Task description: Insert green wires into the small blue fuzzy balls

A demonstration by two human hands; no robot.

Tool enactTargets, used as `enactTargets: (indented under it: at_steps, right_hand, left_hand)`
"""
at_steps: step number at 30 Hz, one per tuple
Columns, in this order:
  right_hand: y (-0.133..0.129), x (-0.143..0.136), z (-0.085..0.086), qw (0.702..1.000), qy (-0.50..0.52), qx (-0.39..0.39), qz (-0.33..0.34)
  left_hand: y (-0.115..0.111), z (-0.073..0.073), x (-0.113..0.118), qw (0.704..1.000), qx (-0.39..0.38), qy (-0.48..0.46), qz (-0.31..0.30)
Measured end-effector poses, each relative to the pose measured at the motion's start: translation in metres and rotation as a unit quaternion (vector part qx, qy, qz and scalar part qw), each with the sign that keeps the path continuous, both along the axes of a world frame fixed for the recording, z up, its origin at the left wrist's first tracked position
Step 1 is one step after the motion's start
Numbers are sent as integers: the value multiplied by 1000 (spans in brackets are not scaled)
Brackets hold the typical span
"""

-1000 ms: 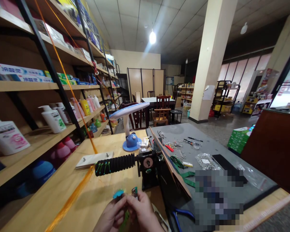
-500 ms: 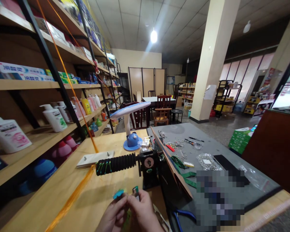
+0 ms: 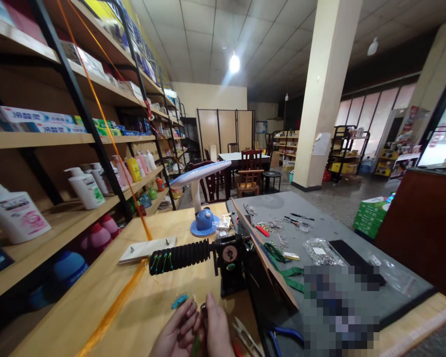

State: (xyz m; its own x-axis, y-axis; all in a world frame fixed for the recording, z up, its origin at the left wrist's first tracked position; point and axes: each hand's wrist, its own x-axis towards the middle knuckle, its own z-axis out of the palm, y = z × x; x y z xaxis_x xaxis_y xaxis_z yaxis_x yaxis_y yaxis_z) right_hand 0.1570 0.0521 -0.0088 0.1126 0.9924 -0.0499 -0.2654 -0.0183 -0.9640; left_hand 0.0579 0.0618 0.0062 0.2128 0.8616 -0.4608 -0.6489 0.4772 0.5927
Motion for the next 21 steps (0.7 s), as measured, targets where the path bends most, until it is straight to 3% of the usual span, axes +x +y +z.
enactTargets:
  at_steps: [3,6,12,21]
  right_hand:
    - [3,-3,0,1000,-9,-11,-19]
    - [5,-2,-4,996,-15,-24,-81]
    - [5,5,-18,989,-56,-9,-134]
    - [9,-3,-3,983,-120,-12,-139]
  left_hand:
    - [1,3,1,1000,-23,15,9]
    - [0,8,3,999,-43,14,29]
    - [-2,12,7,998,-28,16,47]
    - [-3,23,16,997,-25,22,74]
